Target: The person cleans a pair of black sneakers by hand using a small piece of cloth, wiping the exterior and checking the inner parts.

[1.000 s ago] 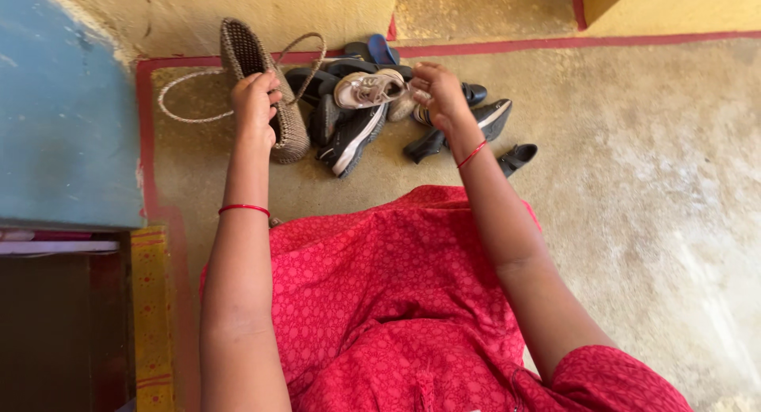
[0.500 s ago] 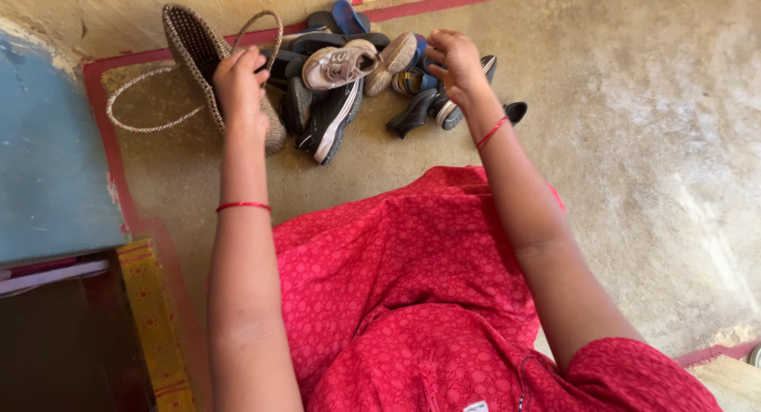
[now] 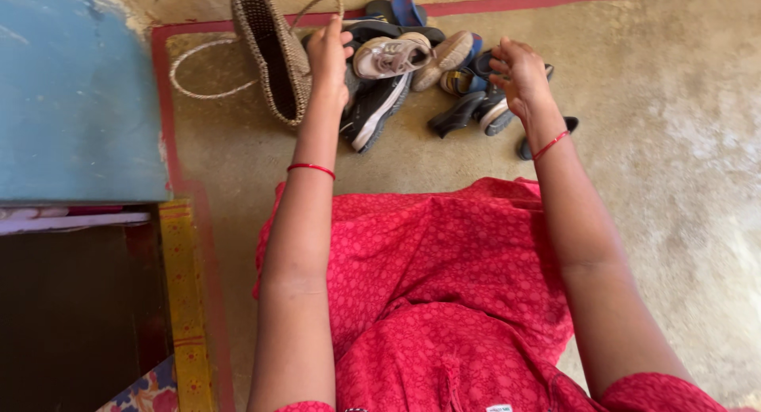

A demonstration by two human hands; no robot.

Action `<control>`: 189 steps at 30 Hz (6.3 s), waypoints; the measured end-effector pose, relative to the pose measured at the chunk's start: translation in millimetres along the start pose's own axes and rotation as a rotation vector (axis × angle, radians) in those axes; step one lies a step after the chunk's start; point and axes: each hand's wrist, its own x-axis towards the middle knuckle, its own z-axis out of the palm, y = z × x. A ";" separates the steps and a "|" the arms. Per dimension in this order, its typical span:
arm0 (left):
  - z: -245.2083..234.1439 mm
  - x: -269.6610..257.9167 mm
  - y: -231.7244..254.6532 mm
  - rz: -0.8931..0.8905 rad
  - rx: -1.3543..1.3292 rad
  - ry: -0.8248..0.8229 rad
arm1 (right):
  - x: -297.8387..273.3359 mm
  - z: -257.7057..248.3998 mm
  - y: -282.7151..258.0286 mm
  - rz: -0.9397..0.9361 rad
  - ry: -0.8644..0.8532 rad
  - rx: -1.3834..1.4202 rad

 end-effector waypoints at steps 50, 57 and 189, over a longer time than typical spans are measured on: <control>-14.2 -22.3 16.3 0.122 0.152 0.034 | 38.8 62.3 268.6 -0.065 -0.134 -1.291; -12.0 -14.2 3.2 0.219 0.105 -0.028 | 25.1 68.8 295.7 -0.412 -0.032 -1.305; -117.4 -53.0 65.8 0.267 1.647 0.192 | 8.0 320.3 247.5 -0.380 -0.361 -1.229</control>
